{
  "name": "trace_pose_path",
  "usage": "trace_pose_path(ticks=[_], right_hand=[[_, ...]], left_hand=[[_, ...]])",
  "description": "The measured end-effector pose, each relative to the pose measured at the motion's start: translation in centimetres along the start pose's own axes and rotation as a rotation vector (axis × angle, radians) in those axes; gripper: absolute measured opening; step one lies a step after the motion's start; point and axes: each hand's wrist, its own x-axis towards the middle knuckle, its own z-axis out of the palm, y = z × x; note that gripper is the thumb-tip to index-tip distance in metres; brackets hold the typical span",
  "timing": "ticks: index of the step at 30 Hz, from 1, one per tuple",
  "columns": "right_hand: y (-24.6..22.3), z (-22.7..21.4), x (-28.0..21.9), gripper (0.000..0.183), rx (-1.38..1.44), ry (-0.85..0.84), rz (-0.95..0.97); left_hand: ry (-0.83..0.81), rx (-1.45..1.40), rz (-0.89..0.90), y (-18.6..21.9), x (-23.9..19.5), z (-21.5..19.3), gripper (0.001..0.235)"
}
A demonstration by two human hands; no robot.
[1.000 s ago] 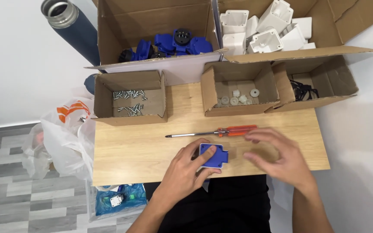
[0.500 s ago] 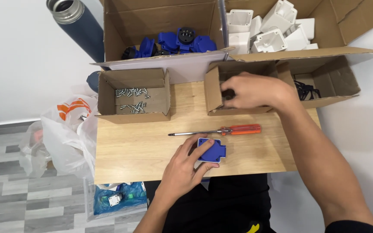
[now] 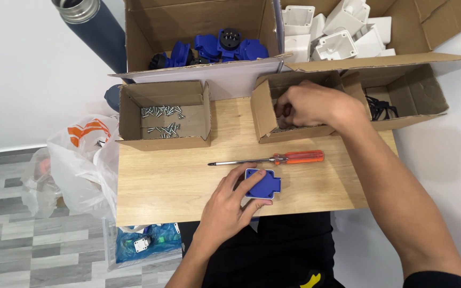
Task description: Assembling small electrical components by hand and using a screwdriver.
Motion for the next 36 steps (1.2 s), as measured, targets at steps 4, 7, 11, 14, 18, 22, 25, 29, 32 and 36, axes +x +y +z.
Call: trace_pose_path(ticks=[4,7,11,14,18,22,25,29,32,36], right_hand=[[1.0,1.1,1.3,0.018,0.015,0.004,-0.06],[1.1,1.5,1.4,0.017,0.032,0.046,-0.106],[0.4,0.3,-1.0,0.009,0.11,0.085,-0.081],[0.8,0.3,-3.2,0.013,0.219,0.199,-0.122],[3.2,2.4,-5.3,0.025,0.335,0.659,-0.48],[4.4,6.2,-8.1,0.028,0.301,0.931,-0.765],[4.8,9.8,-9.8,0.024,0.501,0.868,-0.696],[4.8,14.7,-9.9,0.029,0.652,0.809,-0.706],[4.1,18.2,-9.4,0.03,0.653,0.806,-0.652],[1.3,19.4,-9.1,0.028,0.695,0.9,-0.608]], left_hand=[[0.008,0.004,0.014,0.0,0.0,0.1,0.06],[-0.009,0.008,-0.011,0.0,-0.1,0.2,0.06],[-0.003,-0.025,-0.026,0.1,0.2,0.1,0.059],[-0.012,-0.047,-0.056,-0.1,-0.1,0.1,0.058],[-0.023,-0.049,-0.077,-0.5,-0.3,0.3,0.061],[-0.034,-0.059,-0.093,-0.6,-0.2,0.1,0.059],[-0.004,-0.1,-0.041,-0.6,0.0,-0.1,0.056],[-0.01,-0.152,-0.069,-0.6,0.0,-0.2,0.058],[-0.005,-0.174,-0.073,-0.6,0.1,-0.1,0.057],[-0.002,-0.19,-0.07,-0.6,0.1,-0.2,0.058]])
